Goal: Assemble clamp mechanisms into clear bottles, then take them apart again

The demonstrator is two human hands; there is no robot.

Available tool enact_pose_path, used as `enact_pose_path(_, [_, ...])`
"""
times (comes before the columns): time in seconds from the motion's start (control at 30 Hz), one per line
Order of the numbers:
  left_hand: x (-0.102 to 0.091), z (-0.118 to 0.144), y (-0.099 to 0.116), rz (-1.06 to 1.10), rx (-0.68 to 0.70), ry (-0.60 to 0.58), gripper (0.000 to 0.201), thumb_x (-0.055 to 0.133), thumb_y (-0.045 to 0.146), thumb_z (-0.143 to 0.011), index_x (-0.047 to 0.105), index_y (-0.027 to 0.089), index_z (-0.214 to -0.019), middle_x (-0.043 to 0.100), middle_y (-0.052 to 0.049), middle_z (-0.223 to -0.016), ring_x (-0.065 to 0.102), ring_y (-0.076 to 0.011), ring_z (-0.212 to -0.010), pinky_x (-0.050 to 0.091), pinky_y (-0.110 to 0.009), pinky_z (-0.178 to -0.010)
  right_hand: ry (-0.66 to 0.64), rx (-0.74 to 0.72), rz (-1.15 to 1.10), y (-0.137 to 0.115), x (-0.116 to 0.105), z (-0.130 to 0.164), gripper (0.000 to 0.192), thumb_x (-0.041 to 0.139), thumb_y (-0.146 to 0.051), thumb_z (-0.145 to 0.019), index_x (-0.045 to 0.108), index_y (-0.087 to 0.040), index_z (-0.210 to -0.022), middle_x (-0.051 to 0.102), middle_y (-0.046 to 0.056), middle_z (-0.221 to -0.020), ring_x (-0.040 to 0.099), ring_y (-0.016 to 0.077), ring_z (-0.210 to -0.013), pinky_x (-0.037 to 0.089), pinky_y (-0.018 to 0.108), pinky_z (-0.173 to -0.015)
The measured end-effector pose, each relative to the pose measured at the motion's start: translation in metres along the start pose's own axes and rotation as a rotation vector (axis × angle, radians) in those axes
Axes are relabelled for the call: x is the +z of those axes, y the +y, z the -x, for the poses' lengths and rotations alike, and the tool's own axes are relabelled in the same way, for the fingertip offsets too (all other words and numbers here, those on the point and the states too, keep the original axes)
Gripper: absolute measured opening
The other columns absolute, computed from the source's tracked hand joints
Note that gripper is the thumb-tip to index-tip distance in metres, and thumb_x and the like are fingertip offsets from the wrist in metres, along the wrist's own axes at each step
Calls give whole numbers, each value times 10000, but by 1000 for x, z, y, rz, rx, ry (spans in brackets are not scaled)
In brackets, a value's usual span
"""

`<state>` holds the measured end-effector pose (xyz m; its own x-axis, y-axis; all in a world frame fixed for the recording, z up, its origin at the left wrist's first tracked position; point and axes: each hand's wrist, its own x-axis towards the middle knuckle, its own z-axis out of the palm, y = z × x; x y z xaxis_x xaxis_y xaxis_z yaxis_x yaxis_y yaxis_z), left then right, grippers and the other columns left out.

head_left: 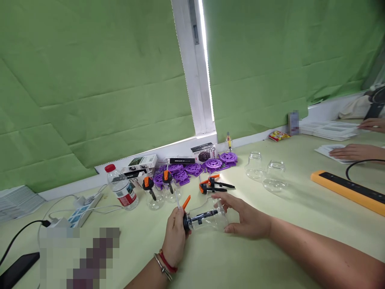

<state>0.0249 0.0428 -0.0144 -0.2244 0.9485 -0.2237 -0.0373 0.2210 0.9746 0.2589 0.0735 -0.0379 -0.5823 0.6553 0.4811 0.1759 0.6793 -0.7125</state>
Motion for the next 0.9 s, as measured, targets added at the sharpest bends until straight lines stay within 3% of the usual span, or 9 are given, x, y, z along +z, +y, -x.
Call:
enact_pose_path(0.23, [1, 0, -1, 13, 21, 21, 383, 503, 549, -756, 604, 196, -862, 500, 15, -691, 461, -116, -611, 380, -215, -528, -48, 216, -231, 6, 4, -2, 777, 630, -496, -759, 284, -243, -1407, 487, 98, -1137, 513, 155, -812, 465, 325, -750])
enact_pose_path(0.43, [1, -1, -3, 10, 71, -67, 379, 501, 569, -758, 507, 195, -695, 416, 43, -621, 399, -99, -549, 367, -209, -491, -75, 332, -366, 12, 6, -2, 721, 500, -587, -816, 317, -215, -1406, 559, 94, -1047, 551, 221, -905, 462, 365, -778])
enact_pose_path(0.53, [1, -1, -1, 11, 44, -68, 370, 501, 563, -763, 512, 195, -721, 432, 37, -649, 405, -97, -568, 365, -203, -499, -64, 308, -307, 10, 4, -1, 731, 484, -560, -840, 234, -228, -1440, 501, 127, -1224, 518, 248, -1038, 435, 398, -864])
enact_pose_path(0.67, [0, -4, -2, -2, 11, -55, 378, 488, 576, -766, 531, 200, -767, 450, 33, -666, 420, -97, -576, 358, -196, -501, -1, 160, -182, 4, 0, 0, 865, 641, -467, -763, 148, -294, -1452, 294, 124, -1439, 424, 269, -1187, 404, 404, -931])
enact_pose_path(0.8, [-2, -9, -8, 13, 16, -39, 389, 489, 587, -759, 543, 202, -785, 471, 38, -666, 434, -92, -570, 369, -199, -512, 12, 105, -126, 4, 1, 0, 710, 652, -395, -769, 317, -300, -1388, 379, 105, -1383, 422, 258, -1189, 406, 401, -946])
enact_pose_path(0.9, [-3, -10, -10, 10, 29, -34, 382, 490, 575, -763, 541, 196, -764, 464, 41, -628, 438, -92, -539, 349, -203, -485, 6, 126, -158, 5, 2, -1, 692, 664, -398, -758, 356, -282, -1367, 431, 106, -1328, 445, 255, -1157, 417, 393, -928])
